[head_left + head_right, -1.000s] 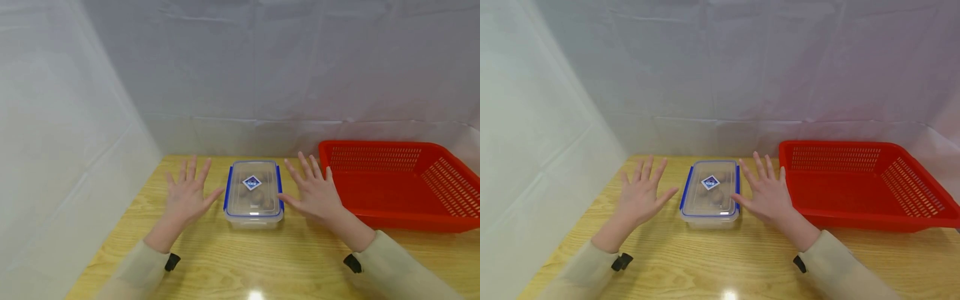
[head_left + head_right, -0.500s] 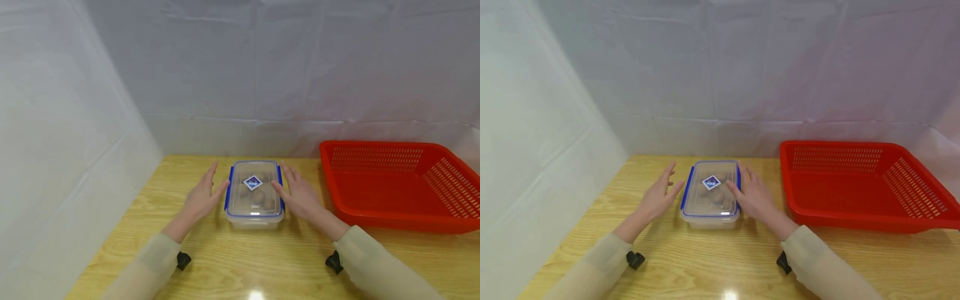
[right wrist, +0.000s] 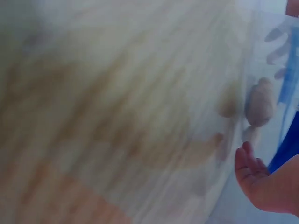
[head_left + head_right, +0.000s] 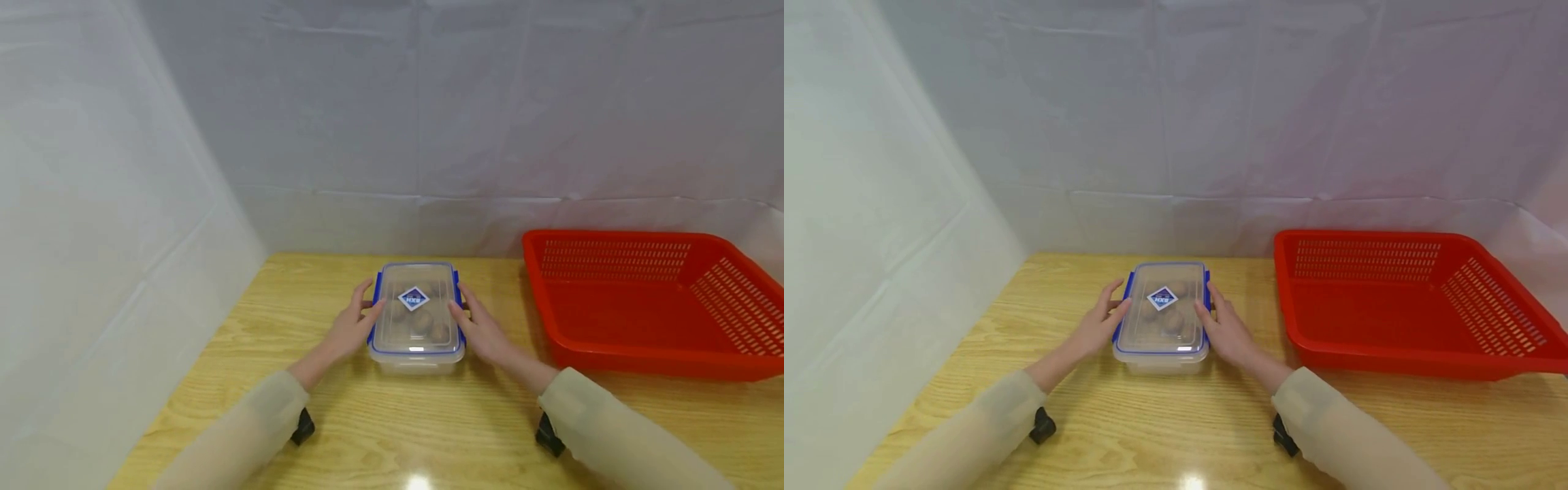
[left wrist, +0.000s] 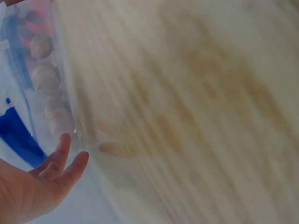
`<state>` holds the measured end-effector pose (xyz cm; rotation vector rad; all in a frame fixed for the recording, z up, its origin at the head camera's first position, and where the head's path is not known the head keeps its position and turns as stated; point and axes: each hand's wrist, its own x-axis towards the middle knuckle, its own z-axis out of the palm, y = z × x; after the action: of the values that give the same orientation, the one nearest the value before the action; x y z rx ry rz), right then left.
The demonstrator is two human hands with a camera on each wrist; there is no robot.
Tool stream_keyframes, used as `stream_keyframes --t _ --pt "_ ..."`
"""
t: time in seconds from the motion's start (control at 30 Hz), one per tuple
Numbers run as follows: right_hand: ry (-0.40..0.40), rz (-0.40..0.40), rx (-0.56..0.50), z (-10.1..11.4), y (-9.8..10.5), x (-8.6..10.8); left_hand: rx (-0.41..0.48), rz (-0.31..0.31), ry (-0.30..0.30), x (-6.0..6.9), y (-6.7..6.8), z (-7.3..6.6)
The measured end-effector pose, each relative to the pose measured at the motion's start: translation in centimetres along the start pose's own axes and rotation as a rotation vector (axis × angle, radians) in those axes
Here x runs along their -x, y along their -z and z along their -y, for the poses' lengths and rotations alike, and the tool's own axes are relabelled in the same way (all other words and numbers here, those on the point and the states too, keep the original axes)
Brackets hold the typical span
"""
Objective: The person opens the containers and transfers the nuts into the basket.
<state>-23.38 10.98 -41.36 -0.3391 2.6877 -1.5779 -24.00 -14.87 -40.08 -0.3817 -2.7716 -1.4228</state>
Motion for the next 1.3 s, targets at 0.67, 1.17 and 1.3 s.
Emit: stream_keyframes --t 0.67,1.17,1.3 --pt "0.003 -0.037 -0.191 -0.15 -0.64 0.82 0.060 0.093 0.057 0.01 -0.91 0.02" --pt "0.003 0.039 -0.295 -0.26 -0.61 0.34 0.175 0.105 0.042 -0.09 -0.82 0.05" --pt "0.001 0.054 -0.286 -0.14 -0.43 0.47 0.190 0.111 0.046 -0.11 -0.81 0.02"
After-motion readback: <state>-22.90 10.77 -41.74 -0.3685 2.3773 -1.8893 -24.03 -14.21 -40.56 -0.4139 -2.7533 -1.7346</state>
